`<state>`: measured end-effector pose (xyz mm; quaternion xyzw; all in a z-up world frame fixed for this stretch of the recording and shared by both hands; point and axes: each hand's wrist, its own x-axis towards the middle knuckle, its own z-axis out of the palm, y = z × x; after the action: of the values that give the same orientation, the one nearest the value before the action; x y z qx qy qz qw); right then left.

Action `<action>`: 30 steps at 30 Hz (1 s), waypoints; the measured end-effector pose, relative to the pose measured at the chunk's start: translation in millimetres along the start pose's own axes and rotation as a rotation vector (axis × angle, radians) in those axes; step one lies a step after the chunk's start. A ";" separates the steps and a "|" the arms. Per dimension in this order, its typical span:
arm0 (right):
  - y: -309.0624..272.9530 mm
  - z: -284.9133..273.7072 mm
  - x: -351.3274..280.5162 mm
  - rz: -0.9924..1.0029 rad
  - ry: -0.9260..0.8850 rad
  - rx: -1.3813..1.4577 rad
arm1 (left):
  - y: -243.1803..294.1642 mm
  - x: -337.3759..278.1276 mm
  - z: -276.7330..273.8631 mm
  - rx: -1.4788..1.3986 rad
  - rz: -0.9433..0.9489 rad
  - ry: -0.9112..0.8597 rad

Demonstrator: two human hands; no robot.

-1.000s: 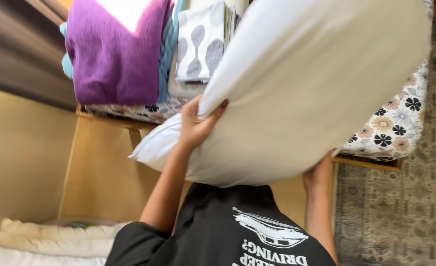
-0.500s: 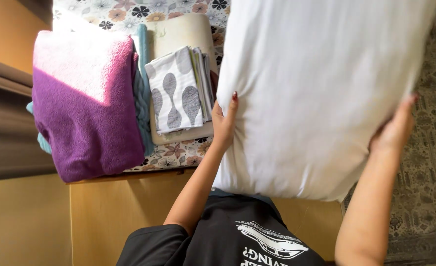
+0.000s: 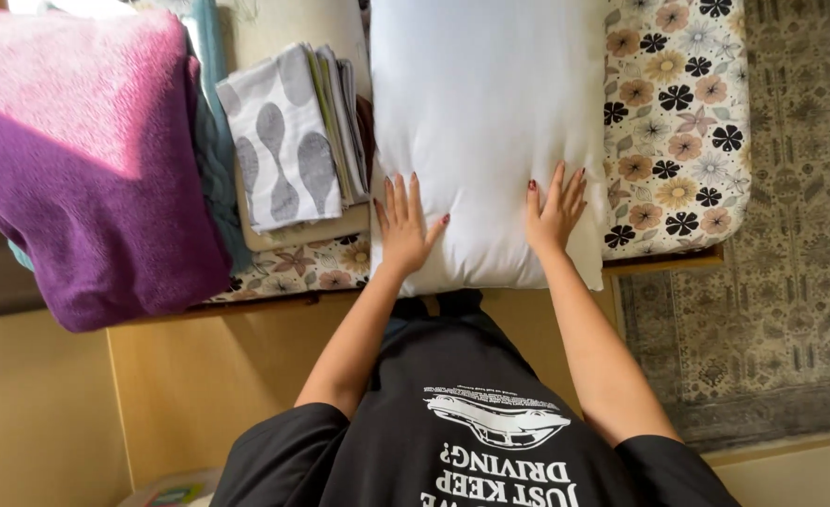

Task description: The person uses a feather duster to clean the floor and a bed frame. They then pick up a mattress topper, a folded towel, and several pillows from a pile and place them on the bed. Finally, they use the duster to clean the pillows on the bed.

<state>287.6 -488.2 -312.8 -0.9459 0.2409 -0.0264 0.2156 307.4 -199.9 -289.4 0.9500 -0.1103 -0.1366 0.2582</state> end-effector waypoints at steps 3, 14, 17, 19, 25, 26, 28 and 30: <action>2.1 -2.8 10.5 -0.030 -0.027 0.037 | -4.2 9.1 2.4 0.011 0.012 0.047; -22.9 2.6 -18.1 -0.170 0.027 0.114 | 25.8 -45.2 -6.0 -0.180 -0.077 0.410; -78.9 -14.5 -66.1 -0.501 0.025 0.226 | 20.9 -68.5 5.7 -0.307 -0.110 0.511; -111.4 -32.2 -113.6 -0.762 -0.056 0.311 | 17.8 -101.2 10.7 -0.392 -0.144 0.572; -163.7 -56.9 -234.6 -1.229 -0.594 0.518 | 14.9 -235.5 -25.9 -0.665 -0.345 0.765; -168.5 -59.2 -251.1 -1.284 -0.674 0.530 | 13.0 -259.6 -28.9 -0.680 -0.405 0.811; -173.8 -60.0 -282.4 -1.374 -0.788 0.542 | 9.2 -306.4 -27.0 -0.692 -0.496 0.895; -181.7 -53.2 -312.2 -1.481 -0.884 0.511 | 0.2 -350.6 -22.2 -0.690 -0.582 1.038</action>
<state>84.6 -219.7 -171.3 -0.7060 -0.5487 0.1548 0.4201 -14.6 -91.6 -199.8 0.7470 0.3371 0.2450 0.5180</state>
